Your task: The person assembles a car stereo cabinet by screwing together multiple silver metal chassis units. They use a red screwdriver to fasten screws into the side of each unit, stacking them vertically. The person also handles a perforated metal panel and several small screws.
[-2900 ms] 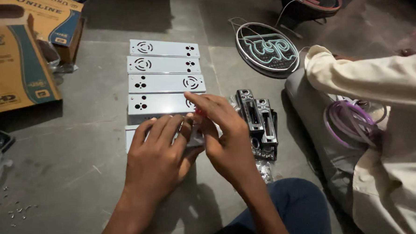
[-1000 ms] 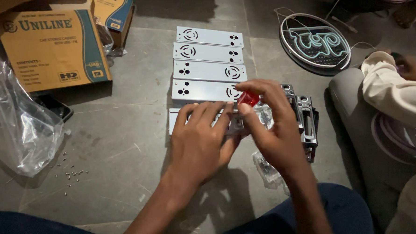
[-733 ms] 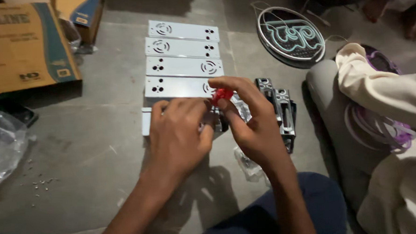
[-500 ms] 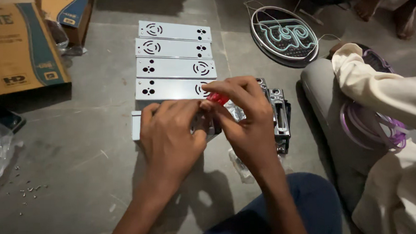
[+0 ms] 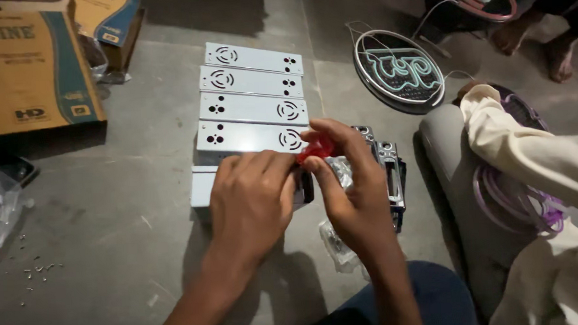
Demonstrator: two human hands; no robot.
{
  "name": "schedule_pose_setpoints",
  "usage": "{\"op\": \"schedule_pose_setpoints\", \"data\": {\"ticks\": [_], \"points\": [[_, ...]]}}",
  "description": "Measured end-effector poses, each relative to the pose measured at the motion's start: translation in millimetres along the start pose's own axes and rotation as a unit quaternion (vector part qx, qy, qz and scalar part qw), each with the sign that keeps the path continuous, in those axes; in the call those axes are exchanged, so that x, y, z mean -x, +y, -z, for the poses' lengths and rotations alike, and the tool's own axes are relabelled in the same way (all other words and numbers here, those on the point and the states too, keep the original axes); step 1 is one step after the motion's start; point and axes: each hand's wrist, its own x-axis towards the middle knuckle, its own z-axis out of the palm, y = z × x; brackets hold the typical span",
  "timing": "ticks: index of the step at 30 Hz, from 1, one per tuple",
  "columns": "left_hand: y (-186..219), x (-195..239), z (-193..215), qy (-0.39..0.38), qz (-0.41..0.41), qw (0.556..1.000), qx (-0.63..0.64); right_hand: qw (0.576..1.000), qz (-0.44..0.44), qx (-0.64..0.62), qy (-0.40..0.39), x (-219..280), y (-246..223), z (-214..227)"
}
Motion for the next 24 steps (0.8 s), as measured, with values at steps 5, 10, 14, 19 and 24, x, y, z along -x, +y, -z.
{"op": "schedule_pose_setpoints", "data": {"ticks": [5, 10, 14, 19, 24], "points": [[-0.7, 1.9, -1.2, -0.011, -0.007, 1.000, -0.010, 0.990, -0.021, -0.086, 0.105, 7.8, 5.0, -0.3], [-1.6, -1.9, -3.1, -0.038, -0.025, 0.997, -0.059, 0.982, -0.050, -0.109, 0.144, 11.2, 11.6, 6.3], [-0.3, -5.1, -5.2, -0.068, -0.056, 0.991, -0.104, 0.981, -0.064, -0.104, 0.154, 13.3, 19.1, 8.8], [4.5, -9.5, -6.5, -0.150, -0.050, 0.968, -0.193, 0.979, -0.054, -0.124, 0.155, 14.4, 23.6, 8.0], [5.7, -17.2, -6.0, -0.180, -0.047, 0.962, -0.199, 0.980, -0.061, -0.102, 0.159, 15.6, 23.2, 7.6]]}}
